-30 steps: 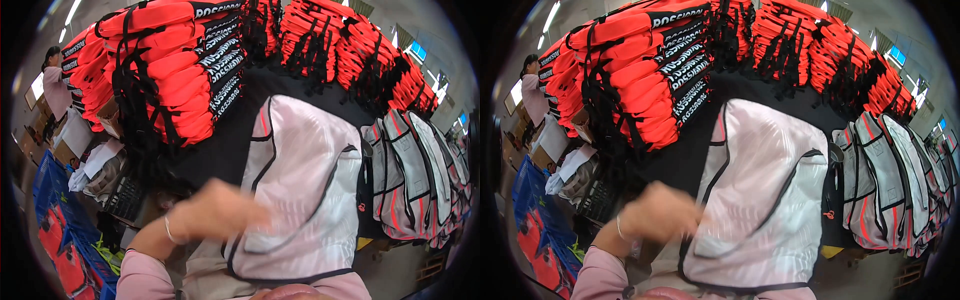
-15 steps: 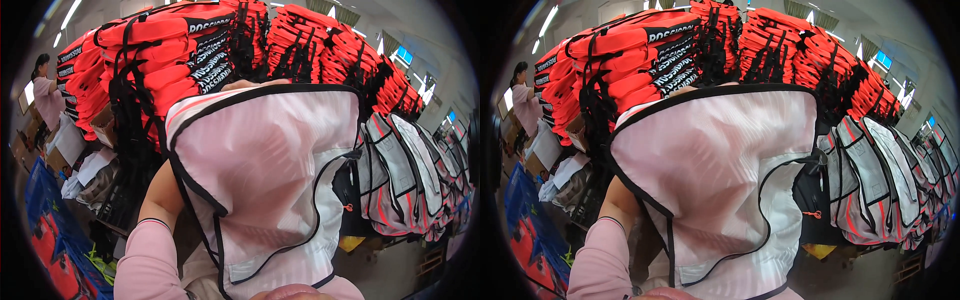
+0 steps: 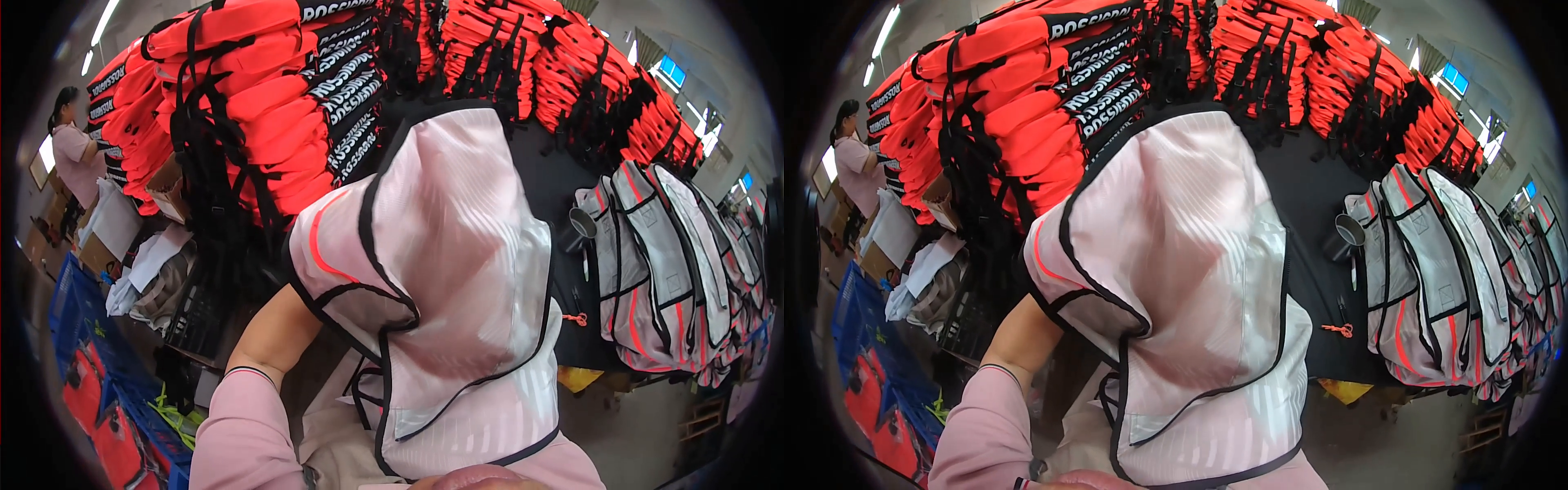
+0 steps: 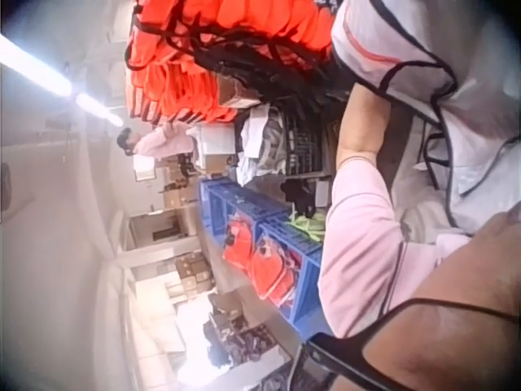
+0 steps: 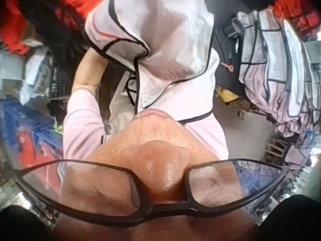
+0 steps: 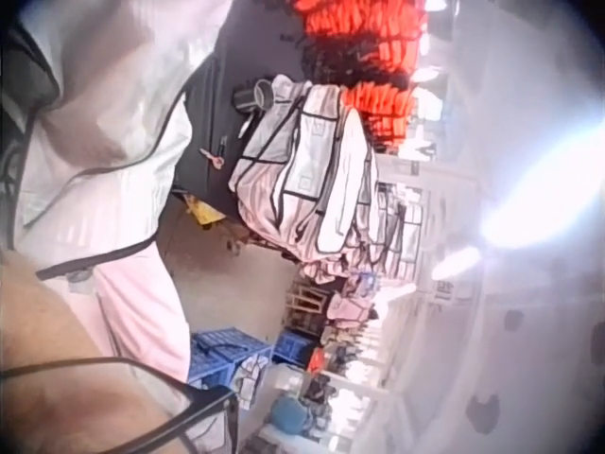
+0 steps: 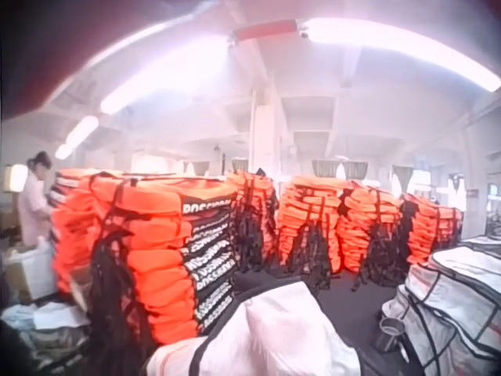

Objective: Inspecting backpacks for quality, trimming threads with snips, and cleaning details with a brush.

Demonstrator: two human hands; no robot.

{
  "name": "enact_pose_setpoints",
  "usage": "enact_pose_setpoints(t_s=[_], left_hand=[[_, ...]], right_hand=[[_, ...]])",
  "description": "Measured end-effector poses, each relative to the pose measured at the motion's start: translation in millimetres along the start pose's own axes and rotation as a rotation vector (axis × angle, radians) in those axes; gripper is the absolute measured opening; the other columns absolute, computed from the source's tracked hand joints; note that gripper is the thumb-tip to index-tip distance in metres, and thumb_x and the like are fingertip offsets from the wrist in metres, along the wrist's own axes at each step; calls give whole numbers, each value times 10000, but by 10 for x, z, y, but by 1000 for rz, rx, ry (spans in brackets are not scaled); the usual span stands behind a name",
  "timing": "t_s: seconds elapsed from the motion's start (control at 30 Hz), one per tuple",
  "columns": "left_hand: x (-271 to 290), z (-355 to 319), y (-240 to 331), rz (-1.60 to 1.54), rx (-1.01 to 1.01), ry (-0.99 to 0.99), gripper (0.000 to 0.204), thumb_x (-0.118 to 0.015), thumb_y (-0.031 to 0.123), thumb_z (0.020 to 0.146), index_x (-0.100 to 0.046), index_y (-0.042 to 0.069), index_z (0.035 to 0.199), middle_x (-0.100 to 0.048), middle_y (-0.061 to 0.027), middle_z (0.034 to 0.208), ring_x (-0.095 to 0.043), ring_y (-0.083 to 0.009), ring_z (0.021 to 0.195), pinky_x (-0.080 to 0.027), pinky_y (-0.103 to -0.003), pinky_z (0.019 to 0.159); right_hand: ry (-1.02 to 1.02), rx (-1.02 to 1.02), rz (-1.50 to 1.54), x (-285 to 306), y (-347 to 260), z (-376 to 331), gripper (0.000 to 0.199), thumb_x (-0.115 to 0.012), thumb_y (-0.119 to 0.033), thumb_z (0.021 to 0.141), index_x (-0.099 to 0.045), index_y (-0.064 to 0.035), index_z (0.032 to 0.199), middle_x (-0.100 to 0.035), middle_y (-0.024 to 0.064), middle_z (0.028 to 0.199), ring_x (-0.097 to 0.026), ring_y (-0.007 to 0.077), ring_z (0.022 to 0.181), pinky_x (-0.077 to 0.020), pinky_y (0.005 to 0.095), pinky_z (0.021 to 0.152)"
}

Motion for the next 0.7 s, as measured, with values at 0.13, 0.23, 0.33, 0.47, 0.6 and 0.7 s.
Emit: enact_pose_setpoints(t_s=[0.13, 0.23, 0.33, 0.47, 0.6, 0.7], left_hand=[[419, -210, -79, 22, 28, 114, 374, -476, 341, 992, -637, 10, 1057, -659, -26, 863, -604, -93, 782, -479, -247, 657], [913, -537, -94, 67, 61, 224, 372, -480, 341, 988, -640, 11, 1052, -660, -27, 857, -606, -95, 773, -483, -248, 650], [969, -1200, 491, 496, 188, -409, 331, -533, 282, 963, -673, -12, 1019, -690, -104, 795, -669, -116, 740, -506, -203, 638], [824, -2954, 634, 869, 595, -1401, 272, -715, 150, 800, -719, 10, 1034, -736, -120, 966, -710, -241, 859, -565, -341, 785], [621, -3351, 218, 797, 152, -1015, 401, -670, 177, 818, -641, 20, 1186, -652, -180, 1179, -635, -292, 1068, -497, -381, 940], [796, -3156, -75, 863, 209, -974, 424, -655, 183, 833, -610, 16, 1220, -618, -176, 1226, -601, -281, 1113, -472, -382, 968]], right_hand=[[-22, -20, 30, -211, 47, -153, 354, -548, -131, 896, -573, -18, 1231, -615, 184, 1205, -572, 287, 1140, -465, 369, 955], [-51, -59, 79, -496, 53, -401, 350, -548, -130, 896, -575, -18, 1227, -616, 182, 1201, -573, 287, 1137, -466, 370, 953], [-51, -133, 91, -655, 173, -714, 347, -548, -129, 896, -577, -19, 1224, -618, 181, 1197, -575, 287, 1133, -468, 371, 950], [-47, -165, 105, -903, 184, -925, 343, -548, -128, 896, -579, -19, 1220, -620, 180, 1192, -576, 287, 1129, -469, 372, 947], [-65, -150, 162, -1130, 11, -1023, 338, -548, -127, 896, -582, -20, 1215, -622, 179, 1187, -578, 287, 1125, -471, 372, 944], [-64, -149, 167, -1182, -13, -1119, 335, -548, -126, 896, -583, -20, 1212, -624, 178, 1184, -580, 287, 1121, -472, 373, 942]])
Point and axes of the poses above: each hand's wrist, its own z-axis towards the middle knuckle, its own x-axis out of the back of the hand, y = z × x, the point moved 4 cm from there along z, towards the middle knuckle
